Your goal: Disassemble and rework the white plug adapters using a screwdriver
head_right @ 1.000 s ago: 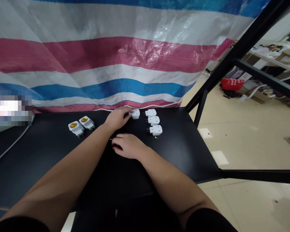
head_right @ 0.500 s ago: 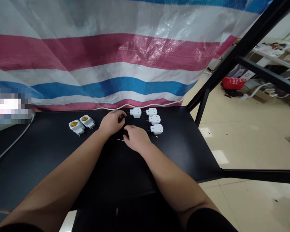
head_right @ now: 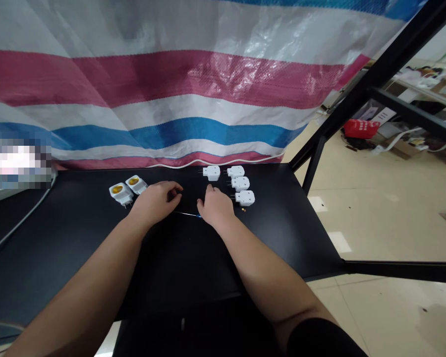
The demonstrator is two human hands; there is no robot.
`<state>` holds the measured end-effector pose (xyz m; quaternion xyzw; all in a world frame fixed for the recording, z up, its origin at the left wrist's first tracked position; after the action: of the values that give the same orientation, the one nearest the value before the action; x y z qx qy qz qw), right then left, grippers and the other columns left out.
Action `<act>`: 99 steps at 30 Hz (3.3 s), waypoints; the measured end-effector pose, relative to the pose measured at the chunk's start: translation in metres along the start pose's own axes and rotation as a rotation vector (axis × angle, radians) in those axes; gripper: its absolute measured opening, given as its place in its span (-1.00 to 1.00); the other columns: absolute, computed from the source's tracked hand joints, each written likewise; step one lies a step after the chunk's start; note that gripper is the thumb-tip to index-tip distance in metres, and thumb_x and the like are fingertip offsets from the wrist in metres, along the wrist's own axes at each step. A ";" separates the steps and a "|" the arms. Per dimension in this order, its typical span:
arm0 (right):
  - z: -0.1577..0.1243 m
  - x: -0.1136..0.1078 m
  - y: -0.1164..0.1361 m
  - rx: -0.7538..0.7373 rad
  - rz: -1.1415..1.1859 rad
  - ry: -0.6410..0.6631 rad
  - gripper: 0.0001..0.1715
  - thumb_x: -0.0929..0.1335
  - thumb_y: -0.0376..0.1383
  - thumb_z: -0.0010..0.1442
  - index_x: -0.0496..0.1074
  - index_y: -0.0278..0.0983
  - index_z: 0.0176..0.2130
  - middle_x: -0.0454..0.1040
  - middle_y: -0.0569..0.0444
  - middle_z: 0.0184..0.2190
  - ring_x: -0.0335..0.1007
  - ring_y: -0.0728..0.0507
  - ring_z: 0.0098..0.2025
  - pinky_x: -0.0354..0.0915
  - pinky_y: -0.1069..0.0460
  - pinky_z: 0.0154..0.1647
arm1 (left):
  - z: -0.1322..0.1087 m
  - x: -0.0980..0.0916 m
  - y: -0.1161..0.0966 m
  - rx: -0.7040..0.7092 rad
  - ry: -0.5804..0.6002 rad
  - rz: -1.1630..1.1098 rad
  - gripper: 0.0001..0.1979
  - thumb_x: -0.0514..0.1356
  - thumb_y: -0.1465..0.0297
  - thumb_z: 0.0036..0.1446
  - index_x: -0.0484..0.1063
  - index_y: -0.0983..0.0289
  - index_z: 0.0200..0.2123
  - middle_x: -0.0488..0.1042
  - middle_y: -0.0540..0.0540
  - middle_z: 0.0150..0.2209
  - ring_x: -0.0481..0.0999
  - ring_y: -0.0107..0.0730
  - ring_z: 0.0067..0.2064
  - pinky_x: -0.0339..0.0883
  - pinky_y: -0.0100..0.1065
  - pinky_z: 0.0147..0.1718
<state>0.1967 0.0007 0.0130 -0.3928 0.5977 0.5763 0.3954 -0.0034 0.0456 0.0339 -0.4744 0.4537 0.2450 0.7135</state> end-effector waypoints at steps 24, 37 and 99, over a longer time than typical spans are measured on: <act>-0.025 -0.021 -0.003 -0.327 0.142 0.169 -0.79 0.49 -0.25 0.21 0.50 -0.21 -0.13 0.56 0.05 -0.13 0.48 -0.12 -0.16 0.24 0.00 -0.22 | -0.033 -0.022 0.070 -0.315 -0.478 0.028 -0.68 0.32 0.30 0.33 0.57 0.21 0.10 0.45 0.31 0.33 0.27 0.39 0.44 -0.09 0.58 0.34; -0.020 -0.020 -0.013 -0.302 0.200 0.100 -0.80 0.40 -0.42 0.14 0.48 -0.22 -0.19 0.52 0.04 -0.21 0.46 -0.13 -0.19 0.29 -0.03 -0.15 | -0.025 -0.021 0.070 -0.060 -0.707 0.009 -0.76 0.40 0.31 0.19 0.50 0.21 -0.12 0.60 0.15 -0.11 0.57 0.09 0.06 0.15 0.38 0.34; -0.026 -0.027 -0.008 -0.528 0.670 -0.560 -0.77 0.43 -0.23 0.39 0.49 -0.13 0.04 0.57 0.02 -0.20 0.56 -0.12 -0.29 0.60 -0.11 -0.21 | -0.025 0.021 0.001 0.413 0.167 -0.608 -0.55 0.42 0.48 0.16 0.63 0.14 0.12 0.63 0.21 0.10 0.65 -0.08 0.12 0.53 -0.03 0.16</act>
<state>0.2139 -0.0247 0.0352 -0.0965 0.3960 0.8859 0.2213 -0.0047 0.0217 0.0116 -0.4519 0.3887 -0.1143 0.7948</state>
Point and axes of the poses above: each hand's wrist, its own z-axis towards the middle knuckle, its own x-axis out of the palm, y = z × x, the point moved 1 cm from there along z, towards the middle knuckle
